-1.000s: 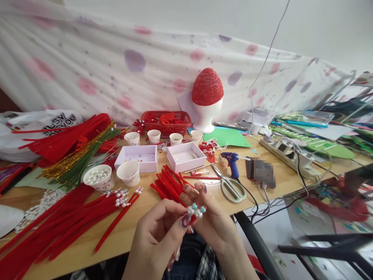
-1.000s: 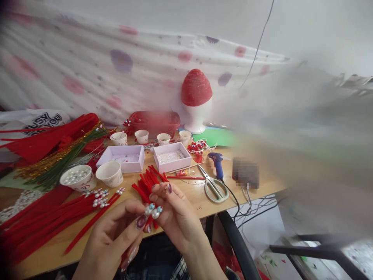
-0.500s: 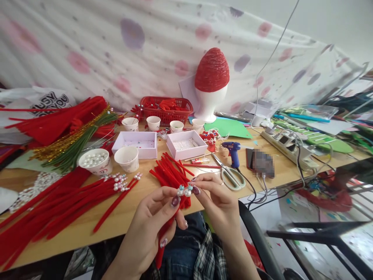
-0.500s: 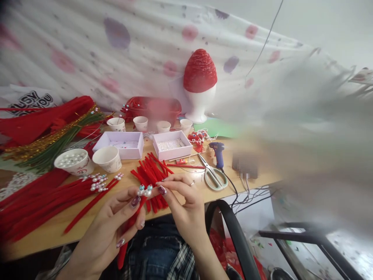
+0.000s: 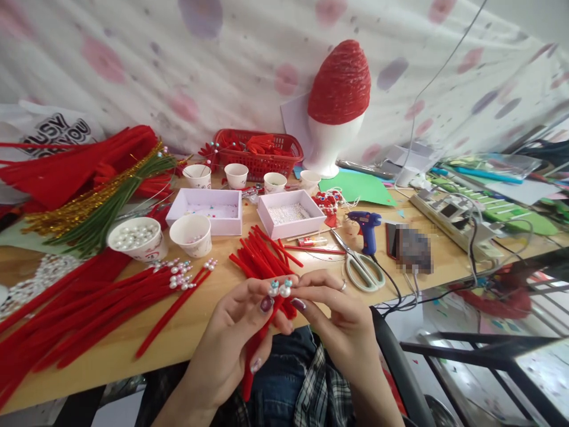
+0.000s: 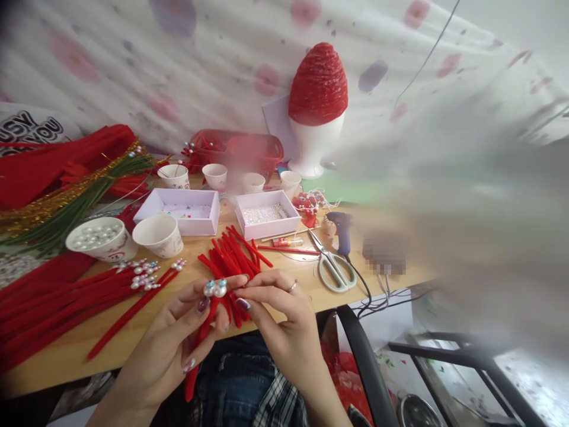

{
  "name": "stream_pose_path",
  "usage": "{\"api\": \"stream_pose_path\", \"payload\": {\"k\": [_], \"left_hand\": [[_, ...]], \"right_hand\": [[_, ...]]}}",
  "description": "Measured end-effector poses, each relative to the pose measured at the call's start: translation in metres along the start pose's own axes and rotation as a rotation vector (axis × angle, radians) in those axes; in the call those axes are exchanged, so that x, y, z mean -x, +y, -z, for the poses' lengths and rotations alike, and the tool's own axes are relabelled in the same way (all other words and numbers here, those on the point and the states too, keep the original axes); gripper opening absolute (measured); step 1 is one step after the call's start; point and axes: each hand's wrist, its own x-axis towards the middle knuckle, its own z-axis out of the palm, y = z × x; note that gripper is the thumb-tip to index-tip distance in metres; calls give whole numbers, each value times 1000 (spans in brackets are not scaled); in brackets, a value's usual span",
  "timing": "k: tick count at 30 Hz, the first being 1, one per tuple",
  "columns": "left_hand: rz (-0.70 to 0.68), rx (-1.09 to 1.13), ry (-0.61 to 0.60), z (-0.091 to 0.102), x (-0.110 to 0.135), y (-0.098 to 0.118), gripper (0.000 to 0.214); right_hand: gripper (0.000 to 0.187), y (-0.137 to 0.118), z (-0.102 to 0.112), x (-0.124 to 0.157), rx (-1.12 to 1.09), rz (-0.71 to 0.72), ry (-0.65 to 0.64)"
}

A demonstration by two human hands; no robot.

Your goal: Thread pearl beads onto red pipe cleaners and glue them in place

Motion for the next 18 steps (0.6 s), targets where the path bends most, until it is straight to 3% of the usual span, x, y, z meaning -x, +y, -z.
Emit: {"api": "stream_pose_path", "payload": {"k": [7,15,18], "left_hand": [[28,87,169,6,-7,-2,25],[59,39,114,7,-12,-3,24],[74,65,100,6,-11,-3,23]], "right_hand": [[37,11,0,-2,158,71,24],[40,-3,12,-4,467,318,-29],[43,-6,13,-2,542,348,-13]]}}
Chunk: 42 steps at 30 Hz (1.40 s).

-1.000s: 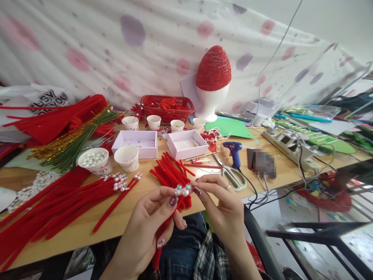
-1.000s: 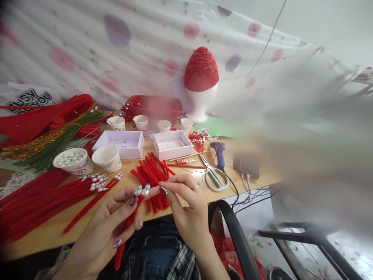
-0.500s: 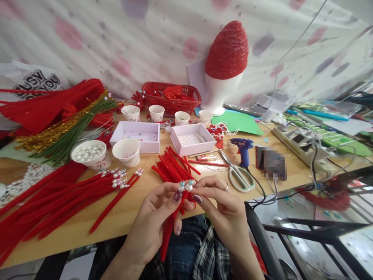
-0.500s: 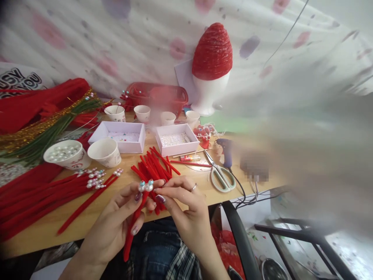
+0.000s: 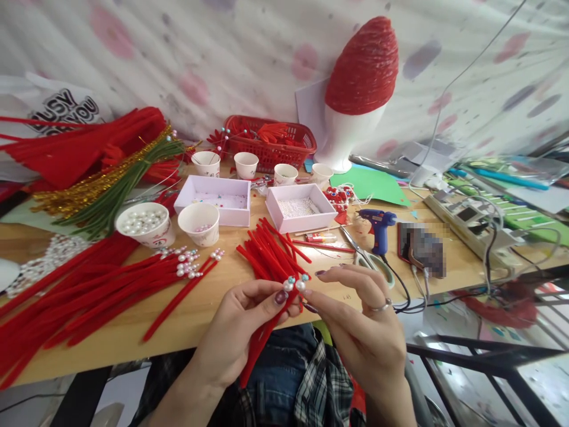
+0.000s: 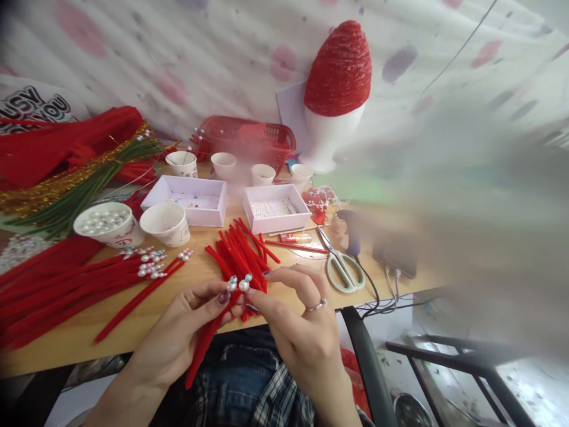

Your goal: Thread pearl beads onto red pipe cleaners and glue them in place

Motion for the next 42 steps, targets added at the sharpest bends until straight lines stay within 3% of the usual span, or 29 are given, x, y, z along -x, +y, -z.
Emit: {"api": "stream_pose_path", "payload": {"k": [7,10,12,14,18,22,29,32,37,42], "left_hand": [[34,45,-40,1,10,3,21],[-62,-39,12,3,11,5,21],[-181,-196,57,3,11,4,16],[-313,-400,94,2,12,3,9],[-651,-764,174,-5,21,1,11],[-879,-898,230,-14,33,-1,22],[-897,-919,140,-24,40,-7,32],[-917,-1012,136,-18,42,-5,35],[-784,-1077,53,-3,46,6,32],[-962,-1192,40,-3,49,10,28]], "right_hand": [[36,17,13,2,31,-38,-25],[23,24,17,3,-125,-317,91],[17,21,12,5,-371,-525,266],[12,12,3,5,-657,-616,374],[9,-6,-18,4,-948,-583,332],[5,-13,-26,2,-1023,-578,347],[6,-11,-23,8,-1090,-610,283],[7,-9,-20,9,-1047,-604,252],[11,-8,-12,9,-854,-502,235],[12,-8,-5,10,-696,-461,247]]}}
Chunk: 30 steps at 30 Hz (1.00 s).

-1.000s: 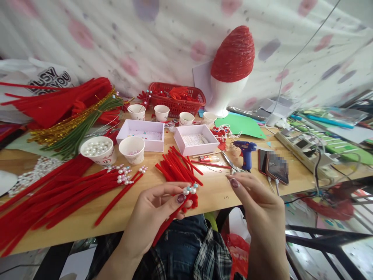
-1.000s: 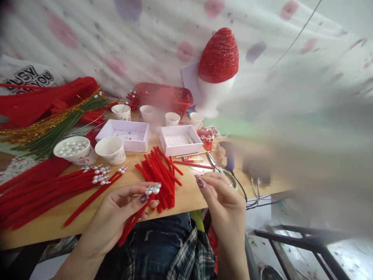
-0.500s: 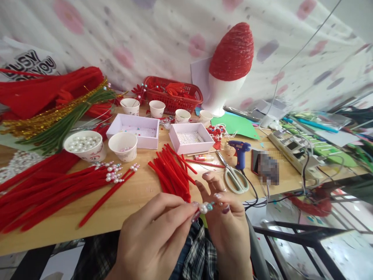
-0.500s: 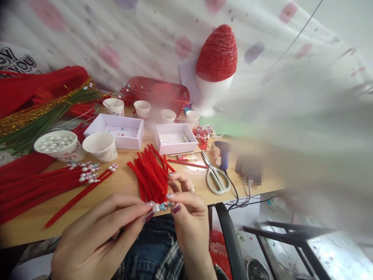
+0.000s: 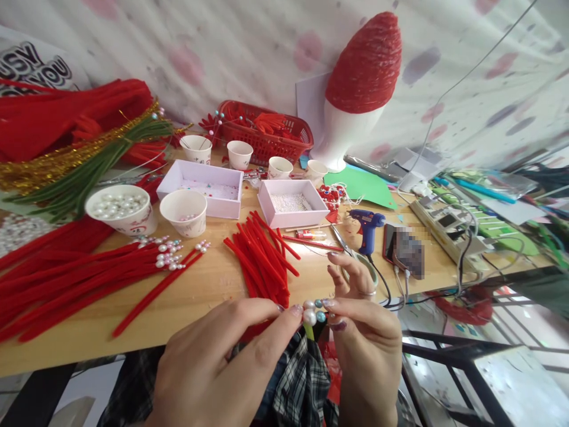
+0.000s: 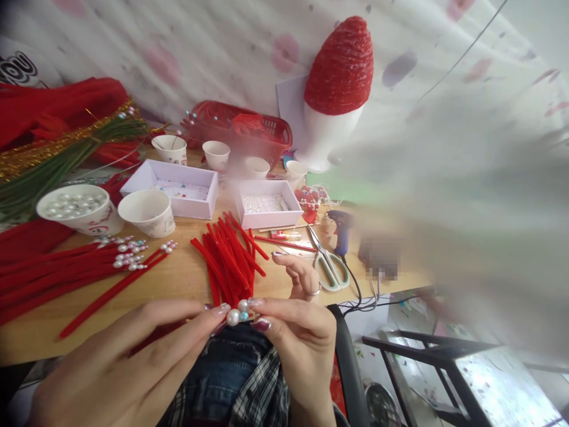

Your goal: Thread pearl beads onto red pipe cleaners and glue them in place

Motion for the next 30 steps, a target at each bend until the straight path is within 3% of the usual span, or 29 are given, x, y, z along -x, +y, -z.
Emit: {"api": "stream_pose_path", "payload": {"k": [3,12,22,30], "left_hand": [[-83,-107,-9,-2,0,3,24],[-36,-92,-170,1,5,-12,21],[-19,-163,-49,-5,0,-2,17],[3,-164,-35,-6,-1,-3,12]], "right_hand": [[13,0,3,0,34,71,-14],[15,1,3,-1,38,108,-41],[15,0,2,-1,57,104,-29],[19,-3,4,-3,137,150,-61]]}}
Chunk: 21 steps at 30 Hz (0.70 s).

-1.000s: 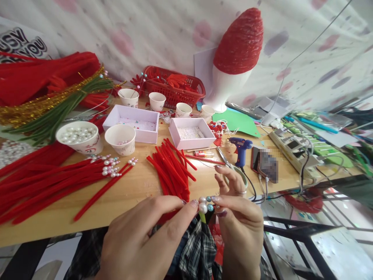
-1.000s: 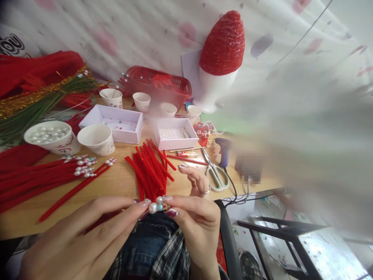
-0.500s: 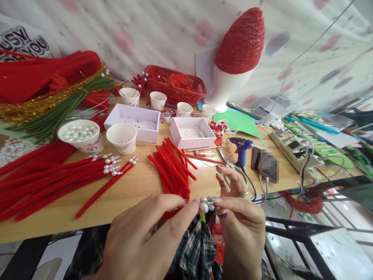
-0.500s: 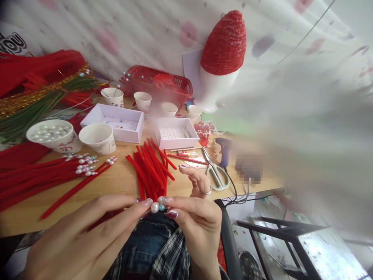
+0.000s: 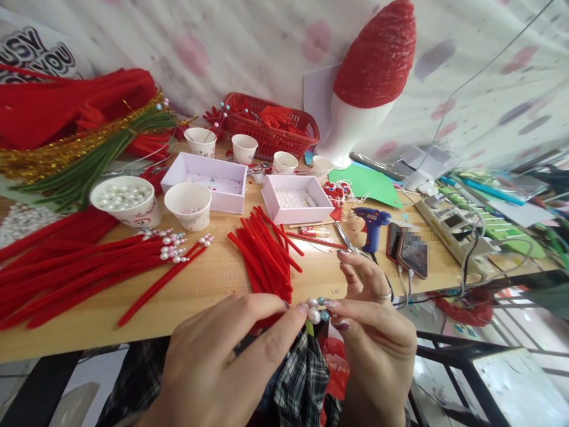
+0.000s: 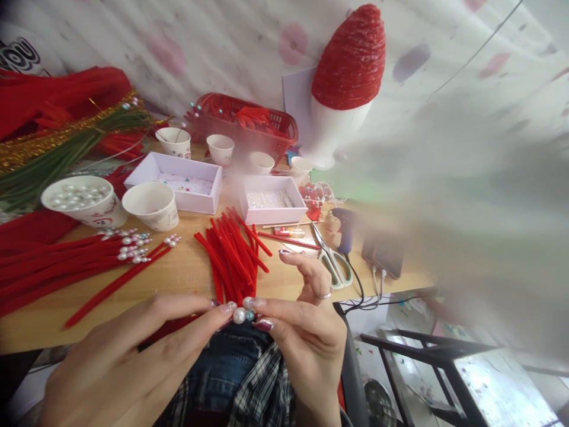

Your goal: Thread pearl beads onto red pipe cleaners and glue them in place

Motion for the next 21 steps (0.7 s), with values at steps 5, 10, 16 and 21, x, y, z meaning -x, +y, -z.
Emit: {"api": "stream_pose_path", "payload": {"k": [5,10,16,21], "left_hand": [[-57,-74,-9,1,-1,2,14],[-138,-128,-28,1,-1,-3,17],[-68,-57,1,1,-2,0,9],[-144,17,71,-7,-8,2,19]], "right_hand": [[20,-1,4,0,46,33,-20],[20,-2,7,0,87,35,-36],[21,-1,9,-3,86,35,-100],[16,2,7,-3,-89,-17,-131]]}}
